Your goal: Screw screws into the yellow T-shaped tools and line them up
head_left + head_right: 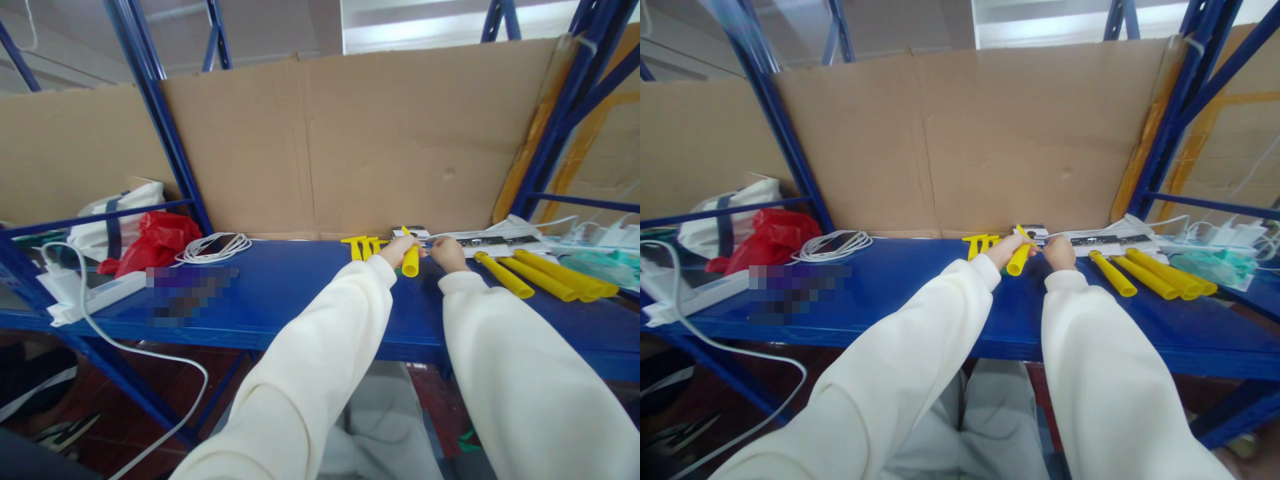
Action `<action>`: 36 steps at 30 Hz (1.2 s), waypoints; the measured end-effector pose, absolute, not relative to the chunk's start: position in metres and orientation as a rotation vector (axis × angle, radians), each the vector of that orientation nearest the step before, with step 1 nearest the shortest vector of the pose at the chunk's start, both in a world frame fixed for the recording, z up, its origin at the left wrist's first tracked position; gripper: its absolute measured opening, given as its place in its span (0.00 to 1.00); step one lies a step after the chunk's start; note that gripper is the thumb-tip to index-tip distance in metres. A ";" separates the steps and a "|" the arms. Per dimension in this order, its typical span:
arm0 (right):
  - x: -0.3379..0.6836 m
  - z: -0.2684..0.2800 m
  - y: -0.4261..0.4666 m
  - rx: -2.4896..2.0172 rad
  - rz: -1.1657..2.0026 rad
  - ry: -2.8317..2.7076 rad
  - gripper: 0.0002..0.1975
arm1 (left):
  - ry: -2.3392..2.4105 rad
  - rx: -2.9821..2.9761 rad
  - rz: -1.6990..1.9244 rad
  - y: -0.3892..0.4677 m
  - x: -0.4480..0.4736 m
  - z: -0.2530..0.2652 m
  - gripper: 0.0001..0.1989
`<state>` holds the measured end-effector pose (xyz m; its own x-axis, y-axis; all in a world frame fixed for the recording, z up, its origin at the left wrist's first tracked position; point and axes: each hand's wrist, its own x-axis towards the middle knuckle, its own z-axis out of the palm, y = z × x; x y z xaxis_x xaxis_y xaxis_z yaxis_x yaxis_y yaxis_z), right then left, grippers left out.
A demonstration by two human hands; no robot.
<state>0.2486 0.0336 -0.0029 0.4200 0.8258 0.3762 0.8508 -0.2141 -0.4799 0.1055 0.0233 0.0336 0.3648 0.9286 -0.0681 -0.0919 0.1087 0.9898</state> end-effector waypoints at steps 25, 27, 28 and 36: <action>0.228 -0.012 0.041 -2.169 0.009 -1.988 0.27 | 1.375 1.460 1.218 -0.001 -0.073 0.019 0.17; 0.228 -0.012 0.039 -2.186 0.006 -1.969 0.27 | 1.405 1.510 1.179 0.000 -0.072 0.015 0.19; 0.227 -0.011 0.038 -2.181 -0.008 -1.956 0.27 | 1.423 1.532 1.154 0.002 -0.072 0.013 0.20; 0.205 0.020 0.025 -1.771 -0.068 -2.039 0.14 | 1.568 1.732 1.058 0.011 -0.078 0.004 0.22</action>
